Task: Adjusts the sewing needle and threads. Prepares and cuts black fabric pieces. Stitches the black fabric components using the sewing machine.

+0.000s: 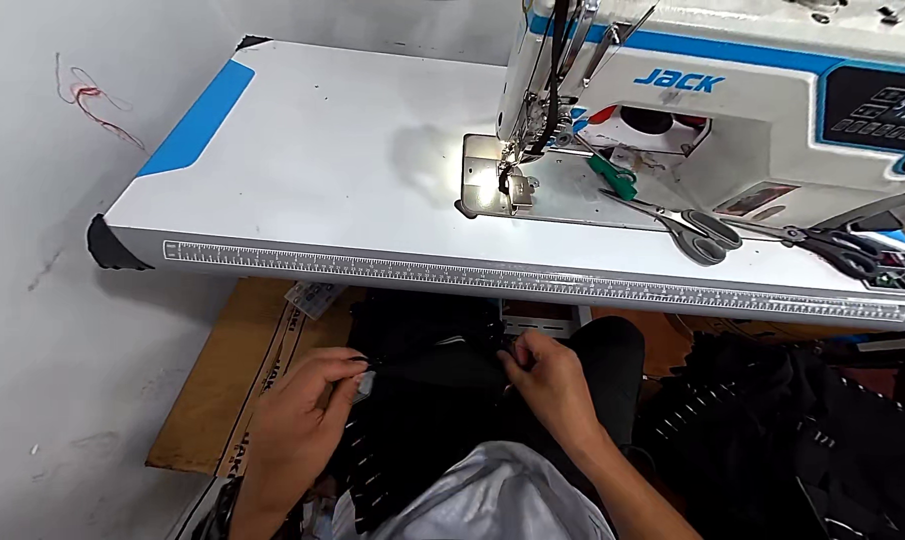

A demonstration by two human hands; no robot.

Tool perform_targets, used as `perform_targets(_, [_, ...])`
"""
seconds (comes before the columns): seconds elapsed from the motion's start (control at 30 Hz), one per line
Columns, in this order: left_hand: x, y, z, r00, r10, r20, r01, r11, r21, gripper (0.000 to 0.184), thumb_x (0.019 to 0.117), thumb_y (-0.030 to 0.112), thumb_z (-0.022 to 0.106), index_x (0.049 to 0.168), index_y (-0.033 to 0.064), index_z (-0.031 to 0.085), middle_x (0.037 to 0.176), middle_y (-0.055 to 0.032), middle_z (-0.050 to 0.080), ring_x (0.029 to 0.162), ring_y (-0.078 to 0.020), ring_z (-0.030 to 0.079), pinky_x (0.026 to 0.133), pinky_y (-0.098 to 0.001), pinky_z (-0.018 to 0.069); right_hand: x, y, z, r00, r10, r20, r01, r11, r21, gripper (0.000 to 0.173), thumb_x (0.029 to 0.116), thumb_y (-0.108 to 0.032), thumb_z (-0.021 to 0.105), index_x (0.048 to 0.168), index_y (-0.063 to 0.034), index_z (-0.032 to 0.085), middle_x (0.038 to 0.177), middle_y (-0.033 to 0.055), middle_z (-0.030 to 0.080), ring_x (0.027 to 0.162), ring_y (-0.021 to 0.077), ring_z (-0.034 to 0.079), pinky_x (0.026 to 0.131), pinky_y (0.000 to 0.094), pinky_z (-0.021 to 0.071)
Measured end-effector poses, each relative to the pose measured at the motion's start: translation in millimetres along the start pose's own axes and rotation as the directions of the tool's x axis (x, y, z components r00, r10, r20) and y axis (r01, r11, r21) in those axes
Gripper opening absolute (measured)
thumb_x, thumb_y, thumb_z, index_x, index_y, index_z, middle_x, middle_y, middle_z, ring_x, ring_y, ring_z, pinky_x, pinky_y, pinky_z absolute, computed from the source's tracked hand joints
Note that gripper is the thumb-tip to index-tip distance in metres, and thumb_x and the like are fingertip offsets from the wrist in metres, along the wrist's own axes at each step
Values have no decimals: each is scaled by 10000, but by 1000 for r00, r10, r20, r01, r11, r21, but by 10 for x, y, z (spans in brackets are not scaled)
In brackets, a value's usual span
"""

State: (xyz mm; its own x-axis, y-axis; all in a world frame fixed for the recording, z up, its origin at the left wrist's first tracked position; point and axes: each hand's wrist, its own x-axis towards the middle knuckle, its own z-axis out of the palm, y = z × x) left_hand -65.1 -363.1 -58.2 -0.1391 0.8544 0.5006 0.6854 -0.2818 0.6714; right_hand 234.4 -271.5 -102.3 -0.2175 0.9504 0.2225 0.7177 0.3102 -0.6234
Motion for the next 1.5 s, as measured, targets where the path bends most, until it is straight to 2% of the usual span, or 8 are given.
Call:
perform_targets(0.13, [-27, 13, 120, 999, 6, 35, -4, 997, -71, 81, 968, 197, 666, 996, 167, 735, 1082, 42, 731, 998, -39, 690, 842, -195, 591, 28, -148, -224, 971, -219, 97, 188, 948, 258, 112, 953, -279, 723, 998, -177, 722, 982, -59, 690, 662, 24, 596, 559, 216, 532])
perform_targets(0.23, [-40, 37, 154, 997, 37, 63, -29, 993, -115, 69, 972, 198, 660, 1002, 179, 720, 1095, 48, 729, 1018, -46, 688, 850, -204, 592, 94, -223, -188, 843, -311, 438, 146, 917, 371, 399, 968, -336, 709, 1337, -187, 679, 1212, -1, 704, 703, 66, 622, 623, 284, 557])
perform_targets(0.43, [162, 107, -169, 998, 63, -25, -66, 983, -169, 83, 1003, 235, 652, 1073, 232, 696, 1140, 84, 713, 1014, -52, 692, 833, -226, 602, 420, -431, -299, 192, -267, 944, 248, 944, 216, 400, 1013, -318, 654, 1282, -22, 626, 841, 185, 696, 706, 342, 684, 709, 578, 558])
perform_targets(0.63, [222, 23, -982, 994, 63, -85, -81, 972, -221, 132, 979, 266, 683, 1107, 291, 704, 1104, 129, 717, 1007, -42, 686, 879, -214, 567, 137, -903, -1165, 532, -707, 467, 764, 638, 95, 216, 1085, -276, 481, 1009, -135, 625, 686, 19, 569, 531, 193, 553, 425, 342, 414])
perform_targets(0.8, [-330, -726, -58, 923, -383, -27, 357, 883, -305, 98, 916, 112, 686, 1012, 94, 689, 1064, 16, 730, 906, -72, 703, 793, -246, 609, 168, -95, -102, 739, -515, 433, 581, 814, -22, 449, 1060, -335, 527, 1430, -82, 552, 647, 32, 644, 498, 245, 626, 459, 442, 532])
perform_targets(0.97, [-412, -455, 104, 905, -390, -169, 304, 873, -382, 90, 983, 114, 600, 1070, 137, 609, 1149, 42, 699, 1010, -55, 679, 870, -216, 576, -44, -244, 38, 894, -333, 300, 402, 891, -211, 353, 1049, -348, 498, 1152, -66, 683, 560, 31, 582, 451, 245, 606, 412, 414, 496])
perform_targets(1.17, [-37, -213, 49, 737, -424, -527, 165, 868, -468, 138, 1025, 10, 494, 1087, 134, 496, 1084, 64, 671, 928, -19, 675, 767, -193, 579, -93, -700, -71, 778, -626, 47, 617, 749, -240, 217, 1037, -190, 548, 1155, -117, 716, 716, 17, 658, 627, 199, 633, 475, 301, 468])
perform_targets(1.5, [138, 57, -791, 724, 8, -689, -222, 949, -222, 170, 1032, 91, 569, 1130, 225, 605, 1121, 65, 696, 996, -109, 691, 869, -289, 590, 277, -1438, -803, 416, -834, 362, 907, 352, -231, 323, 1067, -82, 453, 1363, -39, 575, 729, 54, 606, 562, 227, 512, 490, 349, 366])
